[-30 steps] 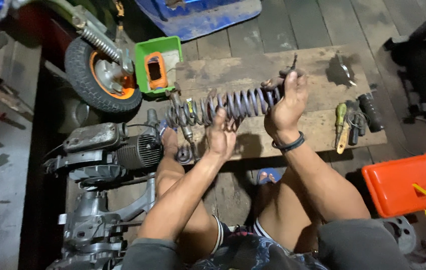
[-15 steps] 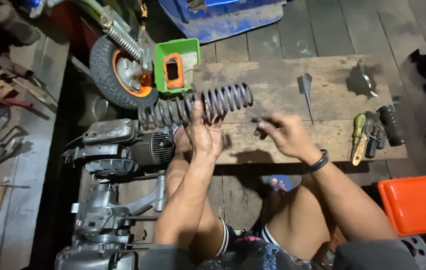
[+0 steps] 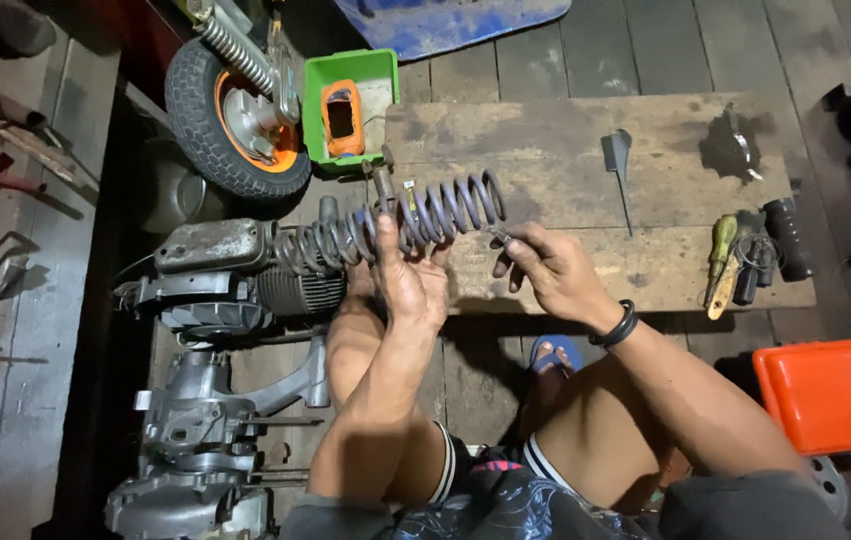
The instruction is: The person holds a metal suspension spring and uses a small metal tool to scrape and clean the coils. The person rotates the spring to access different sections while seated on the floor.
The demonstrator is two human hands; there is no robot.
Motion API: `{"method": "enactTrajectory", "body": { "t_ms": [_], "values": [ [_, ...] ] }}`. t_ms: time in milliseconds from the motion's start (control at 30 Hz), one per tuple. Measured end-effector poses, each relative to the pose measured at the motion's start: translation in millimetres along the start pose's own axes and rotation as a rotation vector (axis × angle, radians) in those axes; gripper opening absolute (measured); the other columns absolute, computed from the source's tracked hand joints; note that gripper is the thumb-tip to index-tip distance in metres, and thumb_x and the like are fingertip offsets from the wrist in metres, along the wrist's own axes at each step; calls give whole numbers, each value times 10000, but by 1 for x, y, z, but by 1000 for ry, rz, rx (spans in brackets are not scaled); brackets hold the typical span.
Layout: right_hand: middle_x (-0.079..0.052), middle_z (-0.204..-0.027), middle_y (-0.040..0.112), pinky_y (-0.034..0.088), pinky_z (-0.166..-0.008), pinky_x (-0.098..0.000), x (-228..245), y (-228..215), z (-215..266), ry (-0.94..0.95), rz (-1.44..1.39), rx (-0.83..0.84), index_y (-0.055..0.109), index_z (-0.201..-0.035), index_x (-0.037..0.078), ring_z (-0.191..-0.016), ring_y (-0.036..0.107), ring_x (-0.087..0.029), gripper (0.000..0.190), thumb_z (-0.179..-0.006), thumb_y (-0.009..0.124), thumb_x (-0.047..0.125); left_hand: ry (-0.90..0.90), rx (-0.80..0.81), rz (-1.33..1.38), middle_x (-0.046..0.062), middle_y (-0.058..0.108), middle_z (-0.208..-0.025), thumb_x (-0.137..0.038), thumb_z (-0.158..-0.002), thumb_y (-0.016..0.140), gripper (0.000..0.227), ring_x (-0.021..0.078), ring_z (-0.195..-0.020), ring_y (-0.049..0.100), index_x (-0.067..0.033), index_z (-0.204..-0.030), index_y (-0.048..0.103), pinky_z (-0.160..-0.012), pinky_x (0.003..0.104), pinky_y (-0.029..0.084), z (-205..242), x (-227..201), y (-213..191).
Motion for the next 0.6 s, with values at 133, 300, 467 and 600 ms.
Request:
{"method": "enactTrajectory", "body": {
  "t_ms": [133, 300, 467, 600],
  "values": [
    [-155, -735, 736, 589, -563, -359, 1, 7, 0, 11, -8, 2, 673, -1130, 0, -520, 719, -224, 202, -1077, 508, 104, -58, -9, 6, 32, 686, -1102, -474, -777, 849, 566, 220, -937, 692, -154, -1187, 624, -857, 486, 656, 9, 1, 3],
    [-73, -542, 661, 537, -541, -333, -8, 8, 1, 22, 103, -15, 686, -896, 71, -461, 646, -215, 258, -1078, 537, 179, -54, 20, -13, 52, 665, -1142, -498, -790, 822, 577, 260, -991, 701, -150, -1197, 608, -884, 508, 641, 19, -2, 7],
    [-95, -526, 602, 485, -547, -352, -18, -4, -3, 17, 253, -48, 639, -799, 90, -480, 579, -248, 247, -1039, 595, 127, -37, 40, -36, 47, 630, -1169, -529, -775, 817, 637, 248, -1021, 677, -155, -1232, 580, -925, 503, 626, 15, 5, 3],
    [-210, -637, 591, 490, -578, -422, -43, -16, -8, -39, 473, -96, 622, -833, 46, -613, 625, -436, 154, -988, 618, 42, -8, 64, -96, 45, 637, -1142, -484, -809, 817, 563, 233, -962, 693, -144, -1201, 600, -888, 495, 643, 9, 16, -11]
  ]
}}
Point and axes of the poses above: each hand's wrist, its own z-axis away from the middle knuckle, its own y-axis out of the palm, x = y × z, the point moved 4 cm from there along -z, towards the middle knuckle
